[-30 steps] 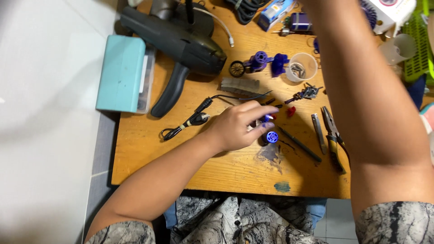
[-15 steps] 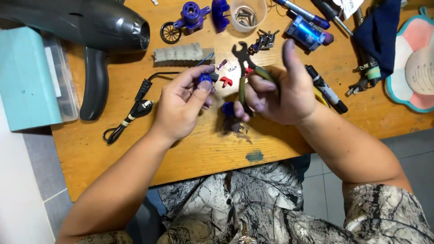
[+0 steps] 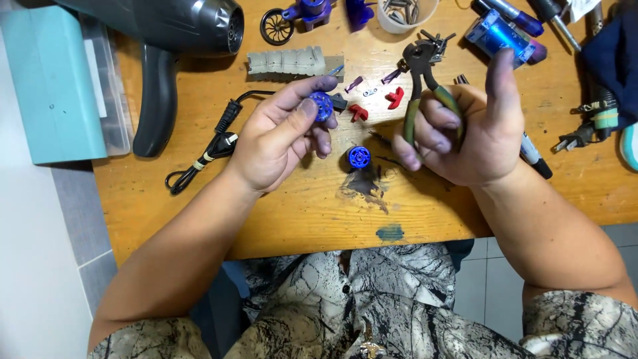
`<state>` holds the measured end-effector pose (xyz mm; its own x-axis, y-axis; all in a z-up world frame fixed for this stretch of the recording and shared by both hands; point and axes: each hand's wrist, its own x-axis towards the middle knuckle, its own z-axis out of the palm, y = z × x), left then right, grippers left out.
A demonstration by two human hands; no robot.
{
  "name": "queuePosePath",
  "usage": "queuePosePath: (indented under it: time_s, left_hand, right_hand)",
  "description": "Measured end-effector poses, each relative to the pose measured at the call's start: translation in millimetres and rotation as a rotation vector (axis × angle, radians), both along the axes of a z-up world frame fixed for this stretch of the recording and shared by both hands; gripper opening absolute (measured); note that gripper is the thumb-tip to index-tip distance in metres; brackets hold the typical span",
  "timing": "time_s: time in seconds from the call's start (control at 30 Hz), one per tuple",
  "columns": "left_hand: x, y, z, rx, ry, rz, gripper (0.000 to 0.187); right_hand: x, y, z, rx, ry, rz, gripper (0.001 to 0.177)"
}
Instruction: Using pliers to manipulate and crimp wires on a small electronic component on a workbench.
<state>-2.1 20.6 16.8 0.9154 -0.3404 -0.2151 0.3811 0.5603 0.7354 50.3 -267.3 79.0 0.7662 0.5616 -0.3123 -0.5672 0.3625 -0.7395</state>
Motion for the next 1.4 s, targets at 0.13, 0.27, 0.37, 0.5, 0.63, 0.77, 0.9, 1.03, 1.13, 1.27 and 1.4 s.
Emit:
queuePosePath:
  time_s: [0.13,0.27,0.37,0.5,0.63,0.77,0.9,1.03,1.13,1.27,1.4]
  left_hand:
    - [-3.9,-3.1,-1.5,-0.059,0.01,-0.028,0.047]
    - [-4.8,-7.5,-0.7,-0.115,0.087,-0.061,0.047]
    - [-3.7,-8.4,5.1,-0.098,0.101,-0.058,0.049]
    - [-4.6,-7.6,-1.0,-0.146,0.093,-0.061,0.05]
    - [-4.3,-7.6,3.0,-0.092,0.069,-0.052,0.051]
    - [-5.8,-5.4,6.1,-0.074,0.066,-0.076,0.053]
    - [-5.6,-5.9,7.1,-0.044,0.047,-0.074,0.051]
    - [-5.0,-6.4,5.5,-0.059,0.044,-0.049,0.05]
    - [-4.6,-7.1,4.4,-0.062,0.029,-0.041,0.05]
    - [-5.3,-7.0,1.3,-0.103,0.035,-0.053,0.05]
    - [-5.5,-6.1,4.5,-0.091,0.02,-0.075,0.05]
  right_hand:
    - [-3.3,-3.6,-2.5,0.09,-0.022,0.138,0.08]
    - [-11.8,-13.0,-10.0,0.155,-0.07,0.276,0.08]
    - [-16.3,-13.6,-19.8,0.096,-0.064,0.272,0.082]
    - [-20.8,-3.4,-16.7,0.122,0.104,0.224,0.082]
    - [-23.0,-2.8,-14.6,0.101,0.013,0.312,0.079]
    - [-24.9,-4.1,-18.2,0.158,0.062,0.344,0.078]
    - [-28.7,-3.6,-18.5,0.147,0.056,0.349,0.076]
    - [-29.8,-1.9,-22.4,0.145,0.05,0.341,0.076]
    - [-30.9,-0.4,-22.2,0.167,0.05,0.367,0.076]
    - [-29.4,0.0,-21.9,0.177,0.05,0.404,0.074]
    - [-28.0,0.4,-22.4,0.167,0.058,0.398,0.074]
